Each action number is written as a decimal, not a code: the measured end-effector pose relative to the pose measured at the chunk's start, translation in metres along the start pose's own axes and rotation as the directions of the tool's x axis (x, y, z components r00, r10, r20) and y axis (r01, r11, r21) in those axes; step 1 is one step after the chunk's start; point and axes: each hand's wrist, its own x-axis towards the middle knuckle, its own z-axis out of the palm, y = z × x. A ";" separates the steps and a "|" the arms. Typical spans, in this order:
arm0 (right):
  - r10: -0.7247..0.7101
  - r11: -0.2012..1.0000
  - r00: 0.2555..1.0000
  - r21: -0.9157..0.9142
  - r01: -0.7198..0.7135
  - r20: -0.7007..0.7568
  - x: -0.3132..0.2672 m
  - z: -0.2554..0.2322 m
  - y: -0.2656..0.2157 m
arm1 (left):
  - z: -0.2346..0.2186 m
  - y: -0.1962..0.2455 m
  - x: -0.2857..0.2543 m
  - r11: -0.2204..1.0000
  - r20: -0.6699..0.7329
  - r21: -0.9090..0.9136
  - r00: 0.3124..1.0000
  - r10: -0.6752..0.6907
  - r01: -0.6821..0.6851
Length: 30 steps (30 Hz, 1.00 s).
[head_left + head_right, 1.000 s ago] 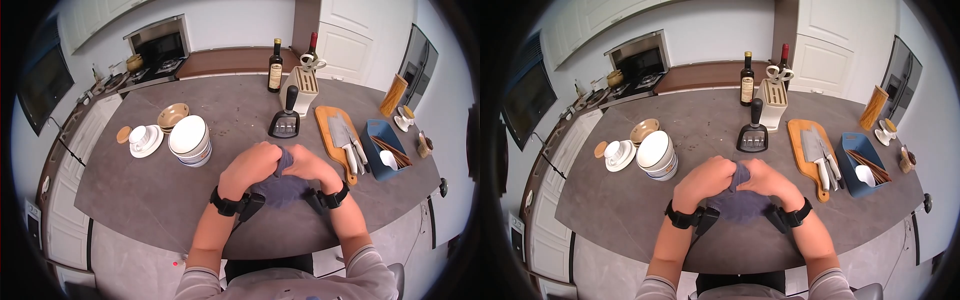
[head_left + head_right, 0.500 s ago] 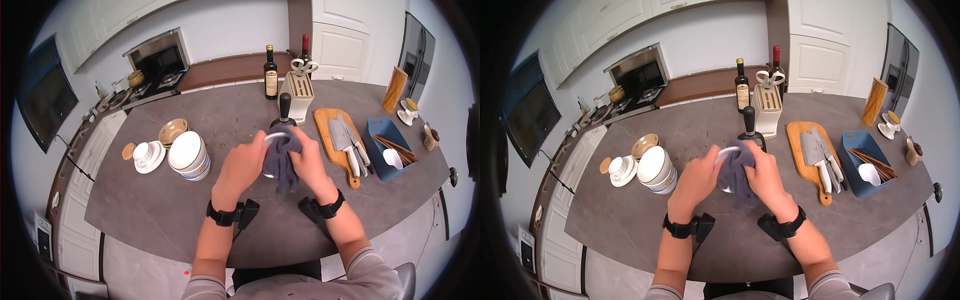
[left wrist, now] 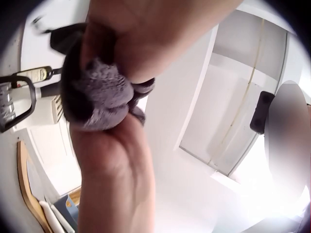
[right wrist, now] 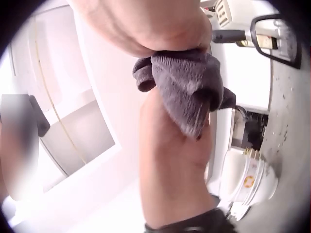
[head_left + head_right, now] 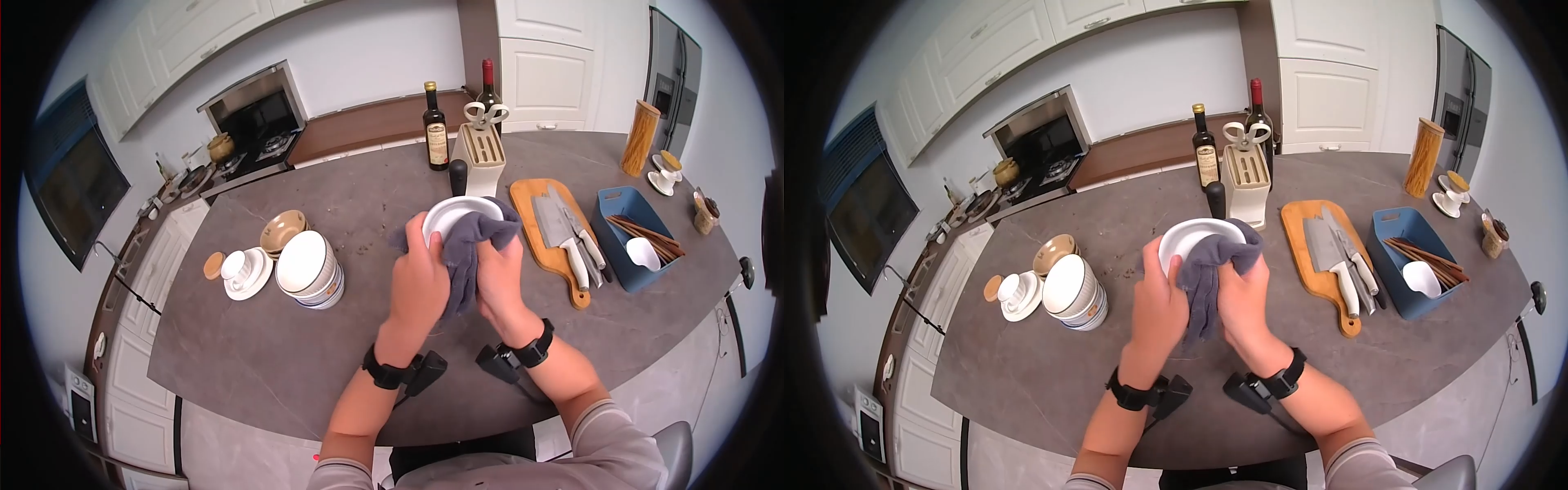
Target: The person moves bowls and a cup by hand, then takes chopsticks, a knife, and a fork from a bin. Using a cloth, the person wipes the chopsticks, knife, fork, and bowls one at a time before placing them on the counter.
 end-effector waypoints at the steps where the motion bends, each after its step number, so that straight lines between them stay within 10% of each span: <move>1: 0.020 0.993 0.995 -0.119 -0.008 0.102 0.007 -0.009 0.004 | -0.012 0.004 0.004 1.000 0.002 0.001 1.000 -0.001 0.001; 3: 0.049 0.971 0.979 -0.239 0.000 0.200 0.016 -0.021 -0.004 | -0.039 0.017 0.013 0.963 0.387 -0.022 0.890 -0.240 0.269; 5: 0.034 0.703 0.817 -0.595 0.389 0.575 0.020 -0.024 -0.020 | -0.047 0.012 0.016 0.983 0.370 0.035 0.911 -0.182 0.182; 7: 0.013 0.715 0.839 -0.592 0.372 0.543 0.017 -0.020 -0.020 | -0.041 -0.005 0.012 0.964 0.306 0.206 0.947 0.100 -0.168; 10: -0.017 0.780 0.888 -0.550 0.299 0.459 0.012 -0.017 -0.009 | -0.028 -0.014 0.009 0.914 0.159 0.242 0.943 0.293 -0.325; 16: 0.035 0.996 0.999 0.086 -0.032 -0.033 -0.004 0.002 0.009 | -0.003 0.002 -0.003 0.997 -0.064 0.071 0.998 0.005 0.000; 20: 0.213 0.975 0.977 0.055 -0.213 0.002 -0.006 -0.005 0.010 | -0.006 0.004 -0.002 0.994 0.047 0.082 0.996 -0.073 0.069; 30: 0.083 0.968 0.968 -0.252 -0.021 0.236 -0.002 -0.004 -0.009 | -0.031 -0.002 0.005 0.996 0.208 -0.083 0.977 0.050 -0.034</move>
